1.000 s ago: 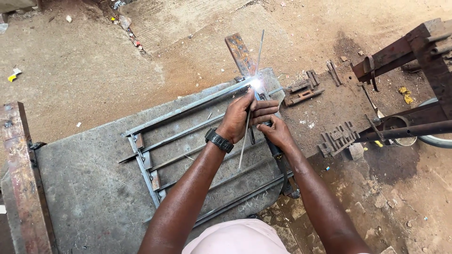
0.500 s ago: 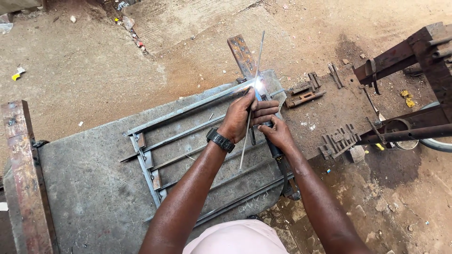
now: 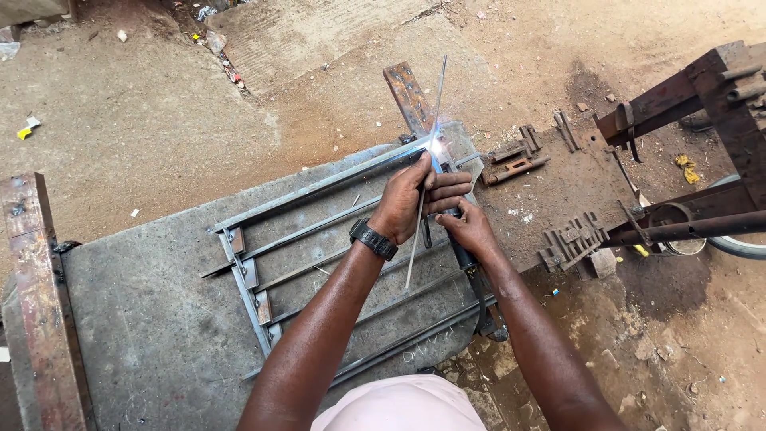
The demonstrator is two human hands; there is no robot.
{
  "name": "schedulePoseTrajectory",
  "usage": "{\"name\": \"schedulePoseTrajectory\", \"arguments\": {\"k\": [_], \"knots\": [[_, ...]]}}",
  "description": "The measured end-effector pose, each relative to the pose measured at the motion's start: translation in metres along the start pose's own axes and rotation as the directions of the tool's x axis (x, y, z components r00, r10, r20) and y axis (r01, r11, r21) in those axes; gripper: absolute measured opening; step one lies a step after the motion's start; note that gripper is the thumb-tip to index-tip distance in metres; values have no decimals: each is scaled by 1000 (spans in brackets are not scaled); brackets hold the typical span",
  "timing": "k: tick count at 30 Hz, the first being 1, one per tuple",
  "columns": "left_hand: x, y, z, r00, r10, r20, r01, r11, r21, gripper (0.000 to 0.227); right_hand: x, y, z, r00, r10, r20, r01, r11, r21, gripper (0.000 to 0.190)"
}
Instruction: Welding various joints of a small rectangular metal frame with internal bars.
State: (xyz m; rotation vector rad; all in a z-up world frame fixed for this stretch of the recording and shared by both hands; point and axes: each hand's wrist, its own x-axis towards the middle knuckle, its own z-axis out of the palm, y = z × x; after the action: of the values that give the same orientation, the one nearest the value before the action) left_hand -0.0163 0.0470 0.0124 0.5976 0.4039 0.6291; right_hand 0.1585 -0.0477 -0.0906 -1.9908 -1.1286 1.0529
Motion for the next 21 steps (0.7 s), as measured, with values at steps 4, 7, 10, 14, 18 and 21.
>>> {"name": "schedulePoseTrajectory", "arguments": {"k": [4, 7, 10, 14, 18, 21], "knots": [[-1, 1, 2, 1000, 0, -1, 0, 1000, -5, 51, 0, 1, 1, 1000, -5, -7, 5, 1000, -4, 34], [-1, 1, 3, 1000, -9, -10, 9, 1000, 2, 52, -1, -2, 1, 1000, 1, -11, -2, 1000, -14, 33], [0, 0, 2, 1000, -14, -14, 15, 1000, 1, 52, -2, -6, 0, 1000, 27, -8, -28, 1000, -9, 32], [0, 2, 3, 1000, -20, -5, 20, 1000, -13, 52, -2, -4, 1, 1000, 20, -14, -20, 1000, 6, 31], [-2, 4, 5, 1000, -21, 5, 21, 1000, -21, 51, -4, -7, 1, 1000, 18, -14, -18, 1000, 13, 30], [-1, 3, 4, 1000, -21, 11, 21, 1000, -19, 52, -5, -9, 1, 999, 29, -16, -29, 1000, 8, 31]]}}
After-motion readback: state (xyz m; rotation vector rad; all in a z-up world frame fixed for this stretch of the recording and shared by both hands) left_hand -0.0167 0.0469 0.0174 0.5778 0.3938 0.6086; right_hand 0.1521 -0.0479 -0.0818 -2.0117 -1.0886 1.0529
